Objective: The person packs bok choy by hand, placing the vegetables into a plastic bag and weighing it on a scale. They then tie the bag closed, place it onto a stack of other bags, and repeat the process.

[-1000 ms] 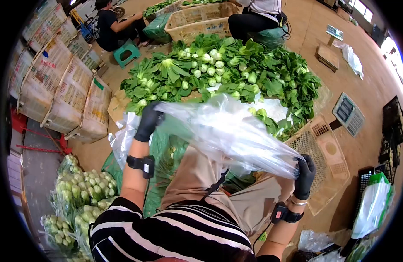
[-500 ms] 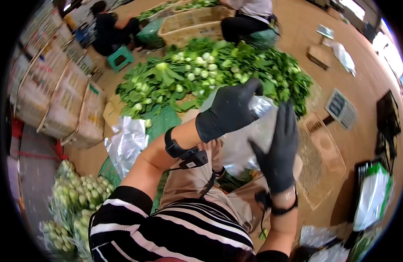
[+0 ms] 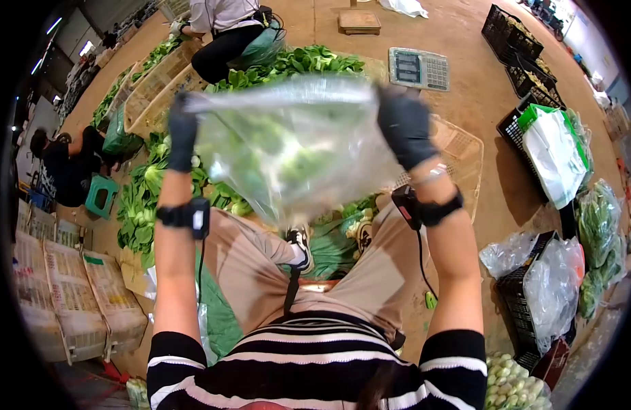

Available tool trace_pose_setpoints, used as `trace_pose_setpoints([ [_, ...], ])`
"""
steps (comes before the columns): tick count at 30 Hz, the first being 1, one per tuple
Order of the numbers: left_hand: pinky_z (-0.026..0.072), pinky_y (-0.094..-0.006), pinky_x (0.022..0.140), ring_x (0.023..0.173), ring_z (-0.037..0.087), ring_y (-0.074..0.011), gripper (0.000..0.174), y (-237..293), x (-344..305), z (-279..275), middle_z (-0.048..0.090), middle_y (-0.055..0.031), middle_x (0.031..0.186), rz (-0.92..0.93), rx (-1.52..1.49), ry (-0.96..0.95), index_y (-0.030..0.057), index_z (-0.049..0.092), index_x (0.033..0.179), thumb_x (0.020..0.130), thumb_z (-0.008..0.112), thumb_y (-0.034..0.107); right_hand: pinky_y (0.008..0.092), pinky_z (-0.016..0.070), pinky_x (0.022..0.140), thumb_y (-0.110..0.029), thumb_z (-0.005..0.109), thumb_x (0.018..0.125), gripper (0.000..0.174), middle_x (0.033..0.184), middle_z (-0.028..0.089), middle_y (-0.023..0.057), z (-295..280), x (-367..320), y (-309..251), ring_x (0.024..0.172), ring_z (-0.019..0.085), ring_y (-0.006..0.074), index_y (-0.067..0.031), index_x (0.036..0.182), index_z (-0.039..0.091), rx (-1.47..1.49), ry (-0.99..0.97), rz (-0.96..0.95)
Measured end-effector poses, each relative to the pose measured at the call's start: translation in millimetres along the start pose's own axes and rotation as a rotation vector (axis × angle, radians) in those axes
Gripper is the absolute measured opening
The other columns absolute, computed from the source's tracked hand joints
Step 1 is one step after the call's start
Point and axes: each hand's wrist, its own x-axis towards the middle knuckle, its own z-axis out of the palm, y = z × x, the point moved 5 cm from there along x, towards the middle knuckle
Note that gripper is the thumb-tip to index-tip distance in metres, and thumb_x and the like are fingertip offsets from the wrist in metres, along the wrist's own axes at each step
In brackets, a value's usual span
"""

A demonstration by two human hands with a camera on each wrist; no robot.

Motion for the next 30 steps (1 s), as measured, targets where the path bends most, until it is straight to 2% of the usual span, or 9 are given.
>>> trace_pose_setpoints([
  [2,0.0458,-0.0318,0.071,0.075,0.055,-0.0241,0.04,79,16,-77,0.057,-0.0124,0.087,0.211,0.108,0.269,-0.0003,0.05,0.107,0.069,0.041,-0.01,0.0335,0.0458,0.052,0.001,0.046,0.074,0.024,0.078,0.057,0.0141,-120,14,9,0.058,0.053,0.0255,-0.0017,0.096,0.053,0.055,0.731,-0.126],
  [6,0.0432,-0.0313,0.077,0.087,0.054,-0.0242,0.038,177,-17,-30,0.058,-0.0153,0.083,0.621,0.049,-0.163,-0.0002,0.049,0.11,0.072,0.053,0.001,0.0346,0.0446,0.063,-0.003,0.046,0.076,0.017,0.076,0.055,0.014,-22,0,6,0.063,0.051,0.0263,-0.0013,0.092,0.054,0.27,-0.034,-0.113],
  [8,0.0455,-0.0355,0.072,0.077,0.057,-0.0289,0.038,65,-91,49,0.057,-0.0212,0.092,0.119,0.601,-1.495,0.0006,0.049,0.109,0.072,0.052,0.004,0.0354,0.0439,0.071,-0.006,0.046,0.078,0.014,0.075,0.053,0.0139,51,-32,0,0.067,0.049,0.0268,-0.001,0.088,0.054,0.409,-0.525,-0.097],
  [10,0.0466,-0.0338,0.061,0.064,0.058,-0.0247,0.038,27,-142,38,0.06,-0.0177,0.085,0.183,0.031,-1.414,-0.0001,0.049,0.11,0.073,0.051,0.005,0.0368,0.0414,0.08,-0.015,0.051,0.074,0.034,0.094,0.056,0.0194,82,-79,8,0.088,0.054,0.0303,-0.0041,0.105,0.053,1.031,-0.124,-0.112],
  [13,0.0451,-0.0252,0.056,0.062,0.053,-0.0109,0.044,29,-138,-10,0.058,-0.0098,0.087,-0.681,-0.2,-1.268,-0.0035,0.045,0.113,0.079,0.054,0.024,0.0394,0.0416,0.079,-0.014,0.052,0.07,0.03,0.093,0.058,0.02,104,-82,22,0.089,0.053,0.0352,-0.0092,0.099,0.058,0.531,-0.618,0.064],
  [20,0.0447,-0.0332,0.064,0.065,0.057,-0.0247,0.055,78,-126,-63,0.059,-0.015,0.083,-0.132,0.107,-1.221,-0.0032,0.05,0.106,0.065,0.07,0.027,0.0398,0.044,0.069,-0.015,0.057,0.067,0.034,0.086,0.059,0.0136,114,-60,-19,0.079,0.056,0.0311,-0.0117,0.101,0.056,0.482,-0.3,-0.025],
  [25,0.0436,-0.0309,0.062,0.066,0.056,-0.0176,0.035,55,-146,-85,0.06,-0.0114,0.079,-0.565,0.305,-1.115,-0.0004,0.055,0.098,0.07,0.065,0.018,0.0365,0.0383,0.077,-0.018,0.061,0.065,0.043,0.093,0.058,0.0091,99,-41,-54,0.085,0.054,0.0257,-0.015,0.108,0.052,0.448,0.029,-0.105],
  [28,0.0448,-0.0312,0.063,0.067,0.057,-0.0244,0.027,75,-143,-116,0.06,-0.0146,0.087,-0.235,0.03,-0.73,-0.0001,0.056,0.098,0.074,0.059,0.014,0.0369,0.0381,0.075,-0.015,0.058,0.067,0.04,0.09,0.058,0.0084,91,-38,-77,0.082,0.054,0.0257,-0.016,0.107,0.053,0.504,0.173,-0.248],
  [30,0.0451,-0.028,0.065,0.072,0.056,-0.0177,0.028,38,-171,-129,0.058,-0.0098,0.09,-0.683,-0.346,-0.577,-0.0021,0.051,0.104,0.08,0.054,0.012,0.038,0.038,0.072,-0.014,0.057,0.067,0.038,0.084,0.059,0.007,103,-49,-88,0.076,0.053,0.0256,-0.0181,0.105,0.054,0.49,-0.05,-0.271],
])
